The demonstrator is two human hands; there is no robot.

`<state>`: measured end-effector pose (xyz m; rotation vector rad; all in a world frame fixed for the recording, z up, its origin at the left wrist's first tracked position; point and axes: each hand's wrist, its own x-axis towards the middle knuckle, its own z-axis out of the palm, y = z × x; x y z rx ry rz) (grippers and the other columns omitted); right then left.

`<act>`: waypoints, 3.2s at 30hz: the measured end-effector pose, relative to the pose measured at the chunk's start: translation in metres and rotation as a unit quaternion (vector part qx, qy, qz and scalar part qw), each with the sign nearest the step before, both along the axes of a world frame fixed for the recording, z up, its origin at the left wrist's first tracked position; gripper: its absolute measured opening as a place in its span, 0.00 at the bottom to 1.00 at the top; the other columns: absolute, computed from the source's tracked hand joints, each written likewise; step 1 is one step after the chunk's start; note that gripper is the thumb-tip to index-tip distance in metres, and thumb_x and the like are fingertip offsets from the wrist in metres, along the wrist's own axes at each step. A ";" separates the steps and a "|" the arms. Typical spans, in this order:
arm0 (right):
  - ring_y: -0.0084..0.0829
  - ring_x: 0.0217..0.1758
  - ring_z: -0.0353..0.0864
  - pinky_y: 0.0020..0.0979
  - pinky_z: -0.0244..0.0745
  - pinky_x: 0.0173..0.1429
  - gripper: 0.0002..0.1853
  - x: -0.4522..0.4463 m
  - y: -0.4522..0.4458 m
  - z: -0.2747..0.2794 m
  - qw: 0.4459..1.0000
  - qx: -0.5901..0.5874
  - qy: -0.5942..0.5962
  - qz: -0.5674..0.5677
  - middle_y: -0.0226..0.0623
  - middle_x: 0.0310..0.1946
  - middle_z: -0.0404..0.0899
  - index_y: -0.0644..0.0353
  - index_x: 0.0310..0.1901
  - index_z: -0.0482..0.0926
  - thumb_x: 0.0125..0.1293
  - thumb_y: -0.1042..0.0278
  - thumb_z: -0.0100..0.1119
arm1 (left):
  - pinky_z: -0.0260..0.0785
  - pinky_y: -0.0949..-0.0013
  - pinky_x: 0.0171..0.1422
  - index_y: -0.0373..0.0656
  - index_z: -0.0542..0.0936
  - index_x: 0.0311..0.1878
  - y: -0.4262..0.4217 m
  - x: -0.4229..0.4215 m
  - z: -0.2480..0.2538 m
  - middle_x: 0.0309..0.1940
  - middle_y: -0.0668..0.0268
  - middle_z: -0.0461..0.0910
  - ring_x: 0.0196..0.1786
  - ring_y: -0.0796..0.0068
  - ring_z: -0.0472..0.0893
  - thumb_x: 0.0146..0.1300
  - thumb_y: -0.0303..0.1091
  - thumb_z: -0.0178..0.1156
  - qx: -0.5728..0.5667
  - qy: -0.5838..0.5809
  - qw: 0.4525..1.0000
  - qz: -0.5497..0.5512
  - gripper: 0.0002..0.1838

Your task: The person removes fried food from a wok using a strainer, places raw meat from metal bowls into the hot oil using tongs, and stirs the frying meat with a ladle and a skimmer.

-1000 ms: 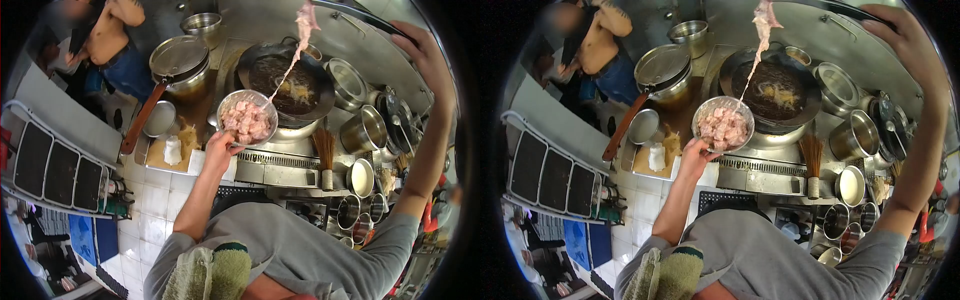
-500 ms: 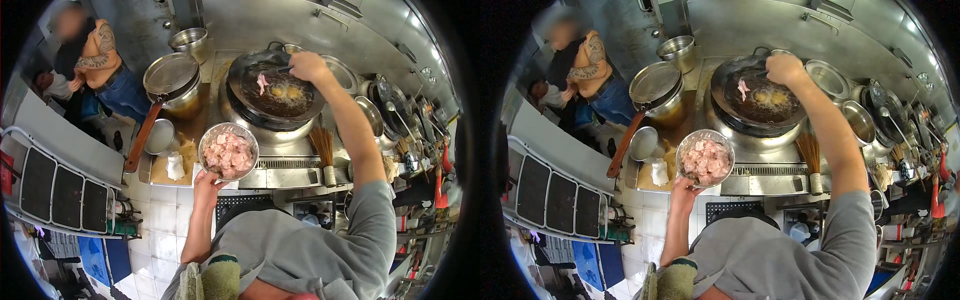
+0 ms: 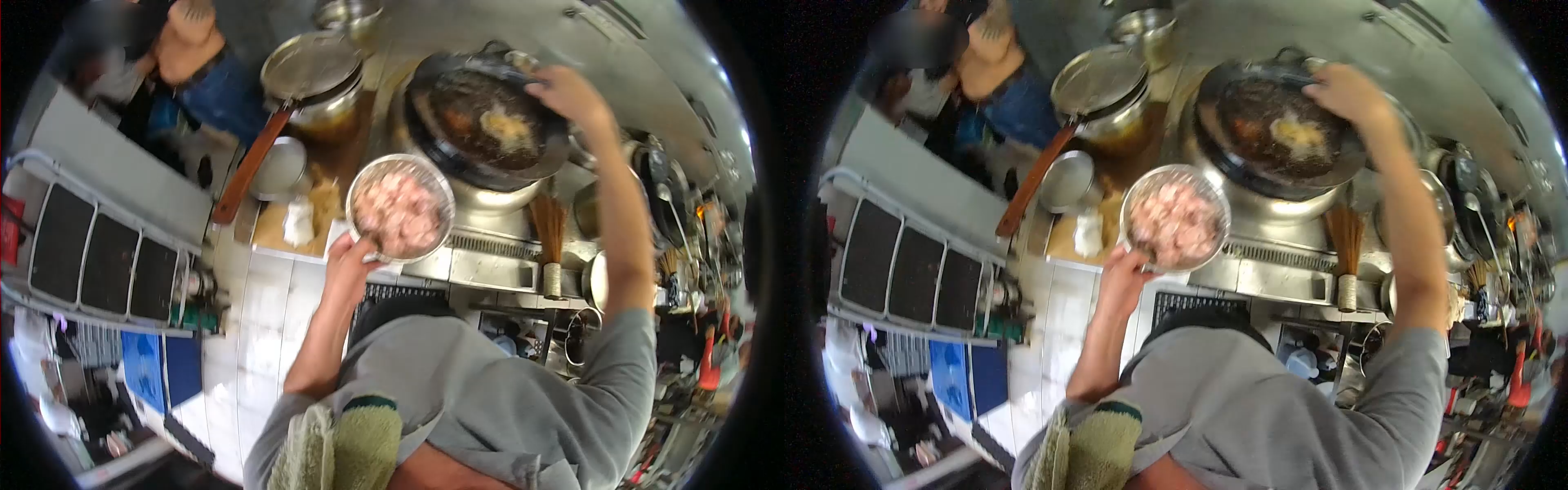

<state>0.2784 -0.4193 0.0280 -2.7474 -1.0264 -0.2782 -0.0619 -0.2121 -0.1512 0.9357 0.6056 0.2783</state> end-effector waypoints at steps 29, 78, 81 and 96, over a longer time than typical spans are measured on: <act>0.42 0.43 0.83 0.34 0.75 0.50 0.17 -0.106 -0.064 0.044 0.994 0.052 0.025 0.095 0.49 0.41 0.83 0.66 0.47 0.81 0.58 0.66 0.64 | 0.79 0.66 0.46 0.36 0.78 0.44 -0.019 0.063 0.000 0.42 0.62 0.80 0.44 0.73 0.81 0.57 0.25 0.52 -0.018 -0.061 0.995 -0.071 0.12; 0.49 0.46 0.81 0.43 0.74 0.53 0.19 -0.070 -0.112 -0.014 0.995 0.010 -0.035 -0.090 0.53 0.40 0.82 0.63 0.47 0.81 0.62 0.57 0.60 | 0.78 0.61 0.46 0.33 0.75 0.47 -0.011 0.043 -0.005 0.42 0.59 0.79 0.44 0.69 0.80 0.56 0.25 0.52 0.027 -0.038 0.996 -0.075 0.14; 0.48 0.43 0.82 0.41 0.74 0.51 0.18 -0.127 -0.088 0.011 0.997 0.044 0.026 0.060 0.51 0.37 0.82 0.64 0.45 0.82 0.57 0.61 0.64 | 0.78 0.63 0.45 0.35 0.77 0.41 -0.016 0.042 0.004 0.39 0.61 0.81 0.42 0.71 0.81 0.56 0.24 0.54 0.053 -0.053 0.994 -0.077 0.10; 0.44 0.41 0.81 0.41 0.74 0.47 0.11 -0.130 -0.082 0.049 0.997 -0.009 -0.002 0.072 0.44 0.32 0.82 0.60 0.40 0.84 0.55 0.66 0.65 | 0.79 0.60 0.46 0.34 0.77 0.42 -0.025 0.062 0.000 0.40 0.60 0.80 0.42 0.69 0.81 0.56 0.23 0.53 0.017 -0.063 0.993 -0.095 0.10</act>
